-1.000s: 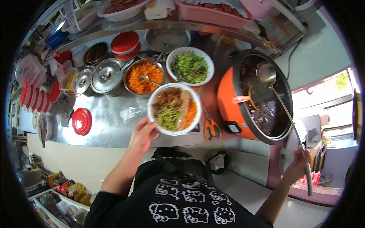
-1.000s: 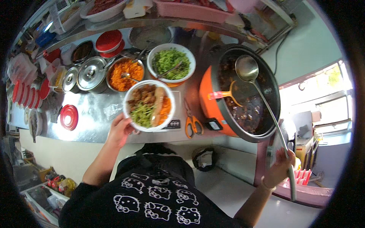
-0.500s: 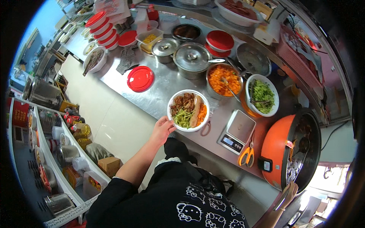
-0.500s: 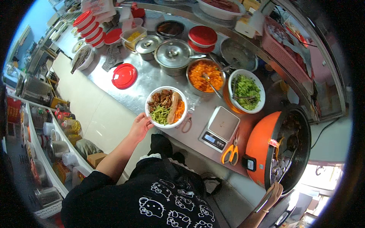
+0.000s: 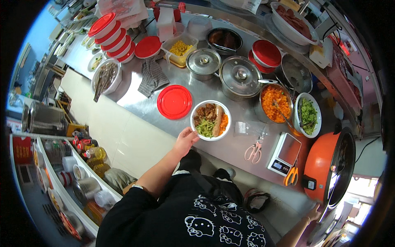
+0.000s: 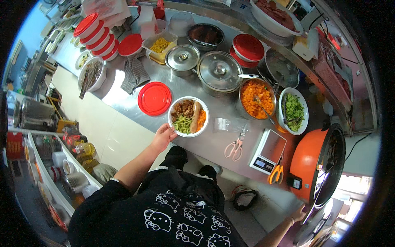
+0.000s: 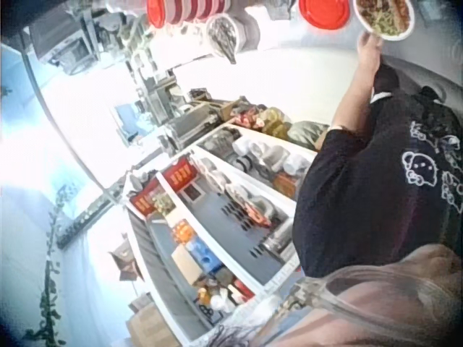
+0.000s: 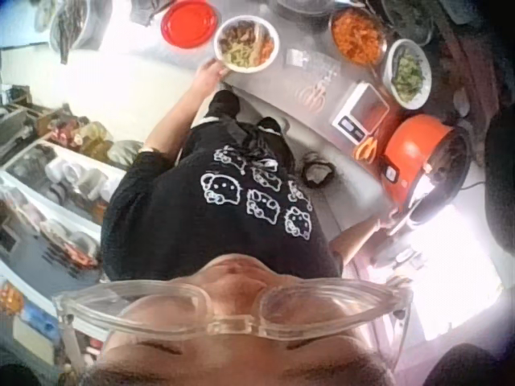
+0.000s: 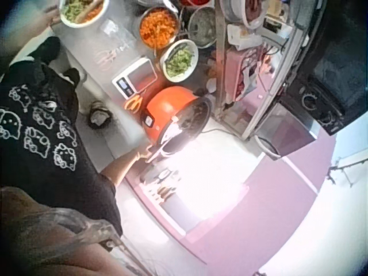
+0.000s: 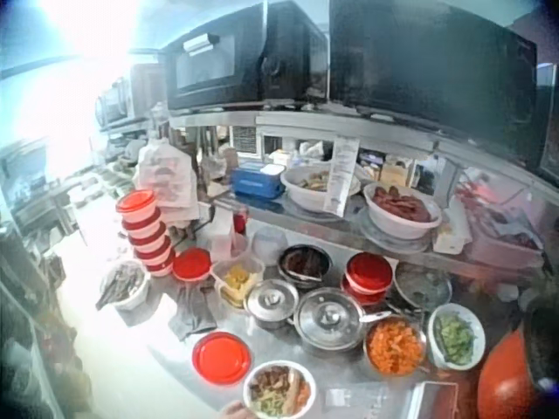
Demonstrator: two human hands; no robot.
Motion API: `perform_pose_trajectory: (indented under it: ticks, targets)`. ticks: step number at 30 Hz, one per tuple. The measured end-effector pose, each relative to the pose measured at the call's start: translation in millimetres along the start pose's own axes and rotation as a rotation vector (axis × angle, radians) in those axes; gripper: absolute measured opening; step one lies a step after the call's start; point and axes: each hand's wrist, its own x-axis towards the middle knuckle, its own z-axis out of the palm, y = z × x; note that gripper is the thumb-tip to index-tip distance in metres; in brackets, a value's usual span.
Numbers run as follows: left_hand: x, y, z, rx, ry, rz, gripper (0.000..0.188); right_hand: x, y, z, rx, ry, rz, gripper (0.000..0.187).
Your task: The person assembles a rice bowl by scooping rice into a container, adding a sausage, then ladling stew and vegetables from a rice cooker. The person closes the container with a lid and places it in a microwave. The person then assembles a second bowl with noodles, broth, and vegetables.
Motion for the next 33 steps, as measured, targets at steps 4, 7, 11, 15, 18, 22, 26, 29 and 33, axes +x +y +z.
perform_pose_trajectory:
  ticks: [4,7,11,15,18,22,26,29,33]
  targets:
    - [2,55,-23,0.840,-0.080,-0.096,0.022,-91,-46,29,0.490,-0.124,0.456,0.032]
    - [5,92,-45,1.683,0.075,0.672,0.026,-179,-144,25,1.149,-0.650,0.812,0.019]
    - [24,122,-72,1.987,-0.023,0.948,0.024,-261,-306,-2,1.153,-0.914,0.613,0.025]
    - [35,150,-82,2.027,-0.068,0.904,0.025,-285,-421,-22,0.986,-1.161,0.113,0.023]
    - [22,168,-75,1.546,0.284,1.117,0.011,-295,-481,-27,0.974,-1.280,-0.090,0.020]
    - [-5,156,-50,0.769,0.269,0.633,0.013,-312,-544,-26,1.108,-1.455,-0.043,0.025]
    - [-4,118,-26,0.217,0.052,0.164,0.022,-321,-567,-18,1.127,-1.576,0.062,0.028]
    - [11,93,-8,0.281,0.030,-0.012,0.026,-320,-559,-5,1.037,-1.476,0.058,0.029]
    - [21,78,9,0.525,0.075,-0.003,0.030,-320,-539,12,0.989,-1.313,0.147,0.026]
